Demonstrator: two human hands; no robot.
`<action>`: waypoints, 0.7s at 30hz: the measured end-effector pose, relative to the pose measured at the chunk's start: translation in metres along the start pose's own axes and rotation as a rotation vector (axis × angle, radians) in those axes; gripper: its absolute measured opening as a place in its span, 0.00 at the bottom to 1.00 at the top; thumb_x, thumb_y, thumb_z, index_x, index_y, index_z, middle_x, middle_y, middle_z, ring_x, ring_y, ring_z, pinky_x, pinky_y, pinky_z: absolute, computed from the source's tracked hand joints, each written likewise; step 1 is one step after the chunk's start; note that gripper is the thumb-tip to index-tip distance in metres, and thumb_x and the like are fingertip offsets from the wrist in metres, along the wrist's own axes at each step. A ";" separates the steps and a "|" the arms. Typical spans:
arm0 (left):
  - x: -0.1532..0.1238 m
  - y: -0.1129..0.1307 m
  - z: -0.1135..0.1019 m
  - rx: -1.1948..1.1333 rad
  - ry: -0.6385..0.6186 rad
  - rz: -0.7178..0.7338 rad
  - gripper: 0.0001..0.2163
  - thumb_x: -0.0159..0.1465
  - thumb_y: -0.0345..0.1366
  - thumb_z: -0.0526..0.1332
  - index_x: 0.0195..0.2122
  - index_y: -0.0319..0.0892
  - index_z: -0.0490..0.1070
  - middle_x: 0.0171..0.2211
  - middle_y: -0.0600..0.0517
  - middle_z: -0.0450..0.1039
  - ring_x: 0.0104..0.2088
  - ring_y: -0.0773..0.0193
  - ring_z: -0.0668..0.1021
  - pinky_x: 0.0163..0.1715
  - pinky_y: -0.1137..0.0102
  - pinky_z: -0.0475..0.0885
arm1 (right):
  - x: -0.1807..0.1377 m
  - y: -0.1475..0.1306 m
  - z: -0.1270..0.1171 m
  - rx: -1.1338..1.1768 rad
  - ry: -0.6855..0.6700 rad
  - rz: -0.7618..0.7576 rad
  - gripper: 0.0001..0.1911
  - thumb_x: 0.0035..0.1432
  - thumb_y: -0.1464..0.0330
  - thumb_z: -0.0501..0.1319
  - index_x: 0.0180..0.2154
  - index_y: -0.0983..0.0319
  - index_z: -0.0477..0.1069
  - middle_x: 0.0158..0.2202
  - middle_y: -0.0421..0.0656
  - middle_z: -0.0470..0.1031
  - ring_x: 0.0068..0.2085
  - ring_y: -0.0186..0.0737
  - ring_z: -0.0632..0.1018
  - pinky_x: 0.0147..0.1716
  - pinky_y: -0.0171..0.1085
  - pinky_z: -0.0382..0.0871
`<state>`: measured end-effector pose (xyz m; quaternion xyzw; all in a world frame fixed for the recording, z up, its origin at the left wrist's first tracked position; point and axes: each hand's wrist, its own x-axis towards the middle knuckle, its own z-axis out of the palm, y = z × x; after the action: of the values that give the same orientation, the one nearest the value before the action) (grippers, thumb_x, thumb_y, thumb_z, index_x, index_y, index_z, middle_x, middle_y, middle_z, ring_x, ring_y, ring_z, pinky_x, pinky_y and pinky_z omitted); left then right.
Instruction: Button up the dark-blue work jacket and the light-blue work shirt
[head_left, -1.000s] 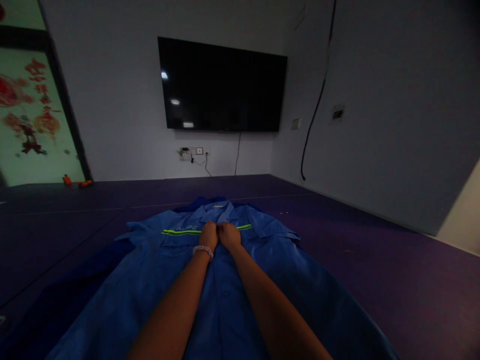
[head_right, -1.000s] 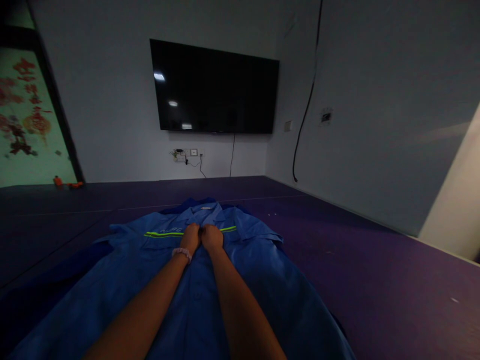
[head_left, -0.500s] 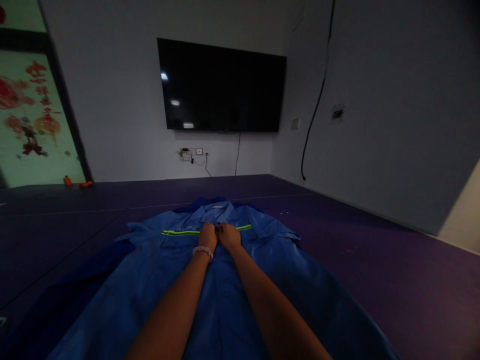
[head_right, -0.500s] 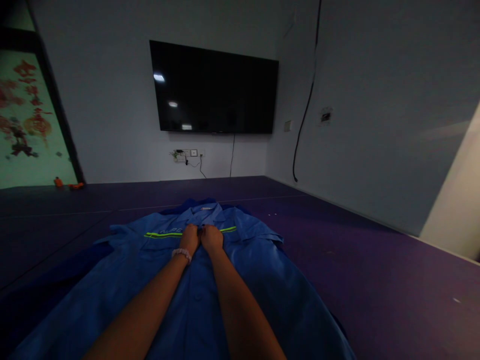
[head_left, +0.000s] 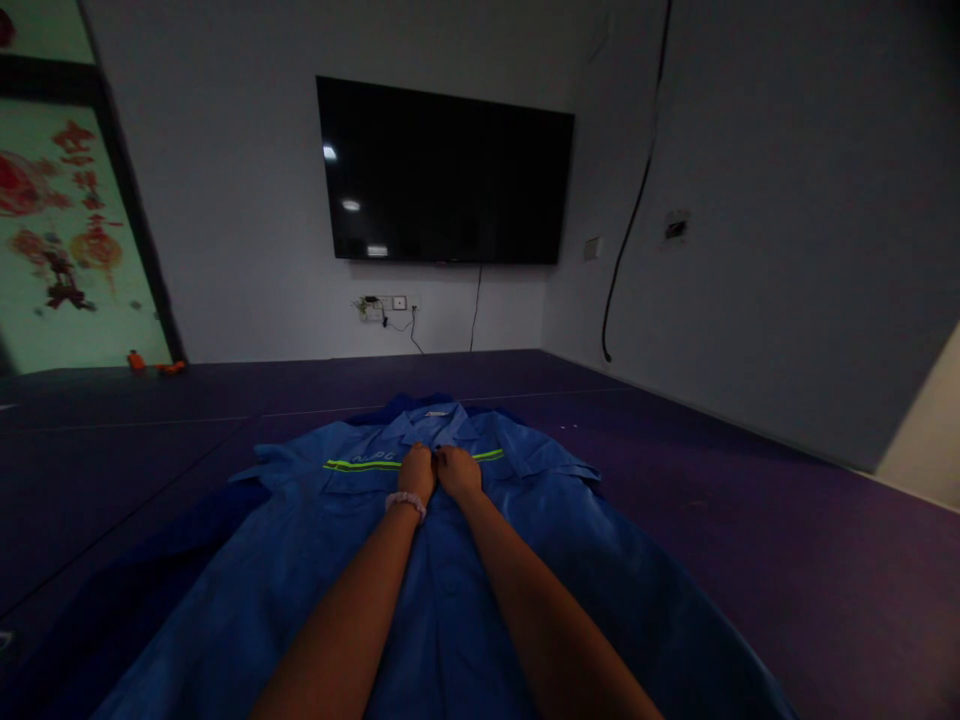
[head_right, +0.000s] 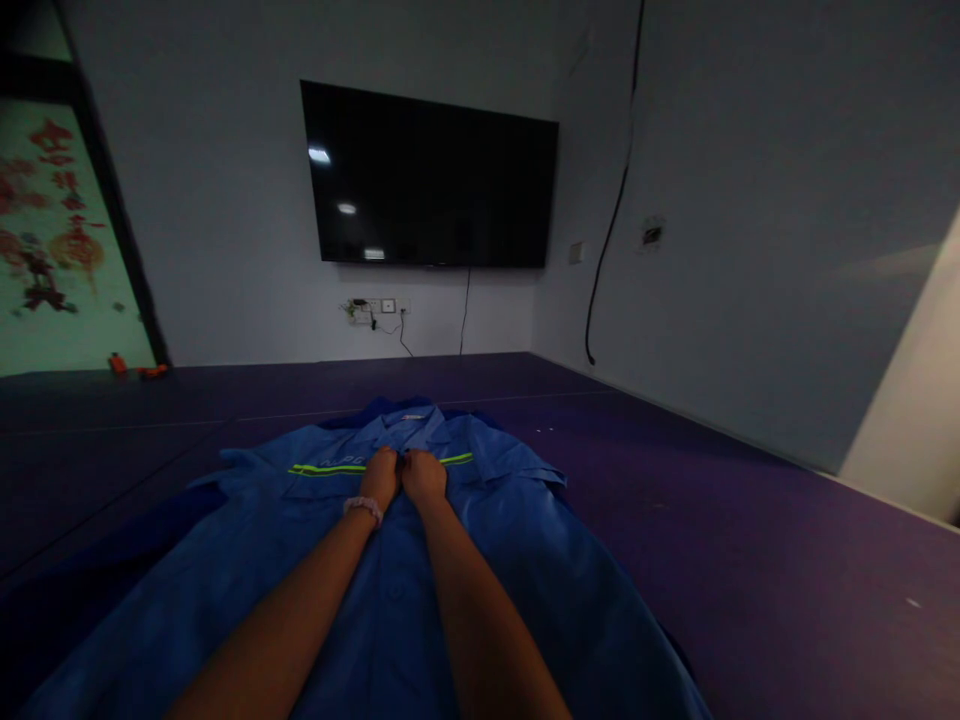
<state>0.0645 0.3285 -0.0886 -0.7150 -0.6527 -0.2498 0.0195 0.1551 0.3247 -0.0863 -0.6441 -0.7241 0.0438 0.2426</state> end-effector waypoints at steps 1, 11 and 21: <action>0.000 0.000 0.000 0.001 -0.002 0.001 0.11 0.63 0.28 0.49 0.36 0.36 0.71 0.38 0.42 0.73 0.40 0.61 0.76 0.39 0.71 0.68 | 0.000 0.000 0.000 0.000 0.001 0.000 0.16 0.60 0.70 0.48 0.42 0.59 0.72 0.40 0.47 0.76 0.43 0.41 0.75 0.38 0.34 0.63; 0.000 0.001 -0.001 0.001 -0.017 0.014 0.12 0.62 0.25 0.48 0.36 0.34 0.71 0.39 0.41 0.73 0.40 0.61 0.76 0.38 0.71 0.68 | 0.001 0.001 0.001 0.003 -0.005 -0.005 0.16 0.59 0.71 0.48 0.43 0.59 0.72 0.41 0.46 0.76 0.43 0.40 0.75 0.39 0.34 0.63; 0.003 -0.003 0.003 -0.048 0.018 0.004 0.12 0.62 0.26 0.49 0.35 0.33 0.72 0.38 0.41 0.73 0.40 0.59 0.75 0.39 0.70 0.68 | 0.000 0.001 0.002 0.019 -0.004 -0.009 0.16 0.59 0.70 0.48 0.42 0.59 0.72 0.41 0.46 0.76 0.43 0.39 0.74 0.39 0.33 0.63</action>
<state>0.0622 0.3328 -0.0911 -0.7142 -0.6449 -0.2717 0.0085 0.1549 0.3256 -0.0878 -0.6383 -0.7272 0.0510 0.2474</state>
